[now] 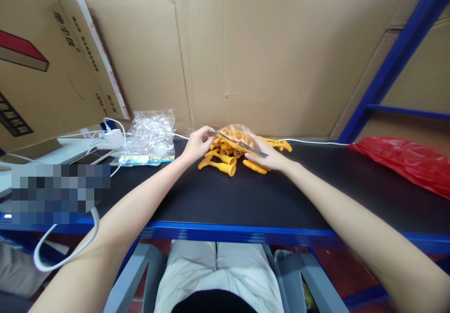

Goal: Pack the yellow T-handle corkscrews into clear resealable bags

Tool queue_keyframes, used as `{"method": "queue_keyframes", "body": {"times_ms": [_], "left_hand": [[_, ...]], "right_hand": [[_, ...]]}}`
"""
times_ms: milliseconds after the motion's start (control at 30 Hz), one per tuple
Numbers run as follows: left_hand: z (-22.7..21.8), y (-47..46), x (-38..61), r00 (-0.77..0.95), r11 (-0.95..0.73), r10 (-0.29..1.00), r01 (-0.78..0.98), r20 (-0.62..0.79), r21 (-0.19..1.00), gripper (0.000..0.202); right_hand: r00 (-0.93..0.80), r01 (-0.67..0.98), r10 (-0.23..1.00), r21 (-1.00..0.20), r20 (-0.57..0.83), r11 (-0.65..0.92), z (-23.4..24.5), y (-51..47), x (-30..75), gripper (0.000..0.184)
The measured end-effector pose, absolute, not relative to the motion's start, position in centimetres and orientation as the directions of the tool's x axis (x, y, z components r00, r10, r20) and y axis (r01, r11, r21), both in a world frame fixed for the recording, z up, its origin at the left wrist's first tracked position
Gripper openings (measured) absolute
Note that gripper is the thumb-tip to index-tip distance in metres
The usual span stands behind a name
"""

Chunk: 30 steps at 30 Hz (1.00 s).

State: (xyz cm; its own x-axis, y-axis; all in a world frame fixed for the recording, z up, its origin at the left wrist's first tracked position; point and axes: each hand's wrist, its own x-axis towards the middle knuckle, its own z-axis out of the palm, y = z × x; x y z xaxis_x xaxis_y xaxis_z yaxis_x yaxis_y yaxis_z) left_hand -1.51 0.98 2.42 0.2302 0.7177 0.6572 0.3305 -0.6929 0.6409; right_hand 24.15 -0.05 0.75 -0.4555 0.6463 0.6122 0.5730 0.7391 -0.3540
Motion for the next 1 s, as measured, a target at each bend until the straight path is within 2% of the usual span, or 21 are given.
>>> {"method": "queue_keyframes", "body": {"times_ms": [133, 267, 367, 500, 633, 700, 800, 867, 933, 1000], "left_hand": [[2.4, 1.2, -1.8, 0.216, -0.605, 0.796, 0.277, 0.566, 0.746, 0.032], [1.8, 1.7, -2.3, 0.327, -0.537, 0.831, 0.261, 0.45, 0.802, 0.056], [1.4, 2.0, -2.2, 0.384, -0.49, 0.845, 0.282, 0.371, 0.825, 0.051], [1.8, 2.4, -1.3, 0.368, -0.498, 0.849, 0.323, 0.378, 0.805, 0.038], [3.1, 3.1, -0.2, 0.34, -0.489, 0.862, 0.358, 0.377, 0.795, 0.037], [4.0, 3.5, 0.4, 0.293, -0.462, 0.881, 0.355, 0.373, 0.813, 0.035], [5.6, 3.8, 1.5, 0.197, -0.42, 0.906, 0.315, 0.375, 0.851, 0.03], [6.9, 3.7, 2.2, 0.157, -0.354, 0.934, 0.283, 0.321, 0.891, 0.029], [8.1, 3.5, 2.6, 0.145, -0.347, 0.936, 0.208, 0.322, 0.915, 0.029], [9.2, 3.2, 2.9, 0.108, -0.393, 0.919, 0.153, 0.38, 0.907, 0.03]], "right_hand": [[-0.47, 0.532, 0.657, -0.405, 0.59, 0.744, 1.1, -0.7, 24.1, 0.069], [-0.365, 0.628, 0.677, -0.368, 0.639, 0.686, 1.4, -0.8, 24.3, 0.065], [-0.316, 0.663, 0.588, -0.27, 0.745, 0.698, 1.8, -0.7, 24.2, 0.052], [-0.324, 0.695, 0.505, -0.161, 0.8, 0.701, 2.9, -0.6, 24.2, 0.027], [-0.31, 0.749, 0.491, -0.108, 0.814, 0.654, 4.6, -0.7, 24.4, 0.023], [-0.26, 0.778, 0.506, -0.132, 0.822, 0.614, 5.7, -0.5, 24.4, 0.023], [-0.184, 0.804, 0.598, -0.23, 0.78, 0.549, 7.5, 0.3, 24.6, 0.024], [-0.159, 0.791, 0.643, -0.293, 0.749, 0.537, 8.8, 1.2, 25.0, 0.028], [-0.142, 0.752, 0.624, -0.327, 0.768, 0.572, 9.8, 2.2, 25.4, 0.032], [-0.13, 0.702, 0.579, -0.338, 0.805, 0.627, 10.5, 3.2, 25.6, 0.035]]}}
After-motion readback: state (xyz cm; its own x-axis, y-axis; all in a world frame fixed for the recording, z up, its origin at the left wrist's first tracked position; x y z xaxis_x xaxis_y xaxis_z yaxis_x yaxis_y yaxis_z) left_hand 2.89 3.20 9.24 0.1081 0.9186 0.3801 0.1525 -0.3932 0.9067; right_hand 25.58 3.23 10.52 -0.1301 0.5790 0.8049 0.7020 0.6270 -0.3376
